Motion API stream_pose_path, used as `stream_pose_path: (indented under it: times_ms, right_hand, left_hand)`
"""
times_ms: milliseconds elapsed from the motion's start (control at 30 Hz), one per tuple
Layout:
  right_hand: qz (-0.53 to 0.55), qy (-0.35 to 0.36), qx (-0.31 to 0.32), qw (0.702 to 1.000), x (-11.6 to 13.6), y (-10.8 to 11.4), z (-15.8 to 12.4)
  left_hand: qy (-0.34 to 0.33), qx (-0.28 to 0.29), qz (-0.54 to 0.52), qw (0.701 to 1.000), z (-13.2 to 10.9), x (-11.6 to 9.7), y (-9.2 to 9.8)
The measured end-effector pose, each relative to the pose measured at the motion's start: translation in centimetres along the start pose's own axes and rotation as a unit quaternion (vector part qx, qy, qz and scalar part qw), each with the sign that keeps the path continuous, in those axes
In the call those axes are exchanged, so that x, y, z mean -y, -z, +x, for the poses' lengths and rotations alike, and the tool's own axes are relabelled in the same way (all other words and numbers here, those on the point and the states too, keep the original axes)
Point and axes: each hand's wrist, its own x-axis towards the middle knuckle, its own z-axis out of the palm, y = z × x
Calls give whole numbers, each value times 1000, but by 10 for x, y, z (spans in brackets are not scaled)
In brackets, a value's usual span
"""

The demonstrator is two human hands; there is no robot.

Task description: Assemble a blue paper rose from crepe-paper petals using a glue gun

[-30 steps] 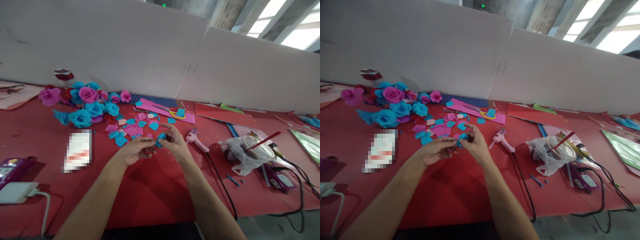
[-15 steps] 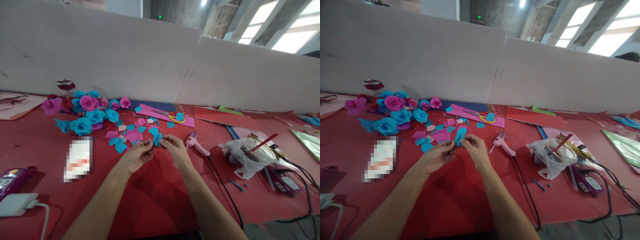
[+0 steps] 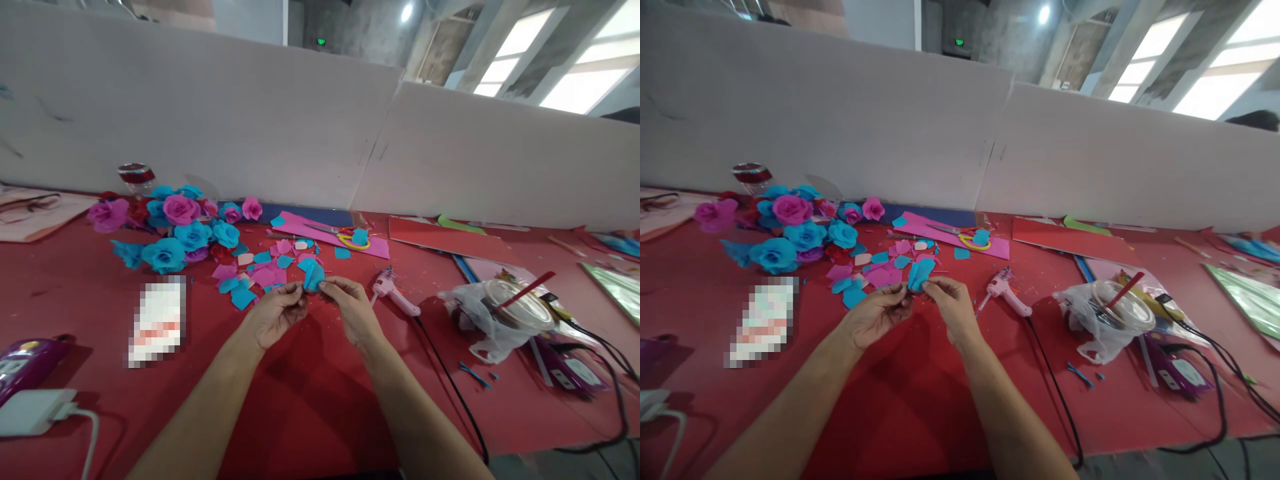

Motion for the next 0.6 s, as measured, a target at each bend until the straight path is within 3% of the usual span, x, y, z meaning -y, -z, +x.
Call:
stream_pose_path:
  times_ms: [367,600]
  right_hand:
    - [-15,15,10,1000,-1,0,0]
    - [-17,9,3,1000,-1,-1,0]
  left_hand:
    - [9,-55,14,998,-2,-2,-6]
    - [-6,-24,33,999,-2,-1,-4]
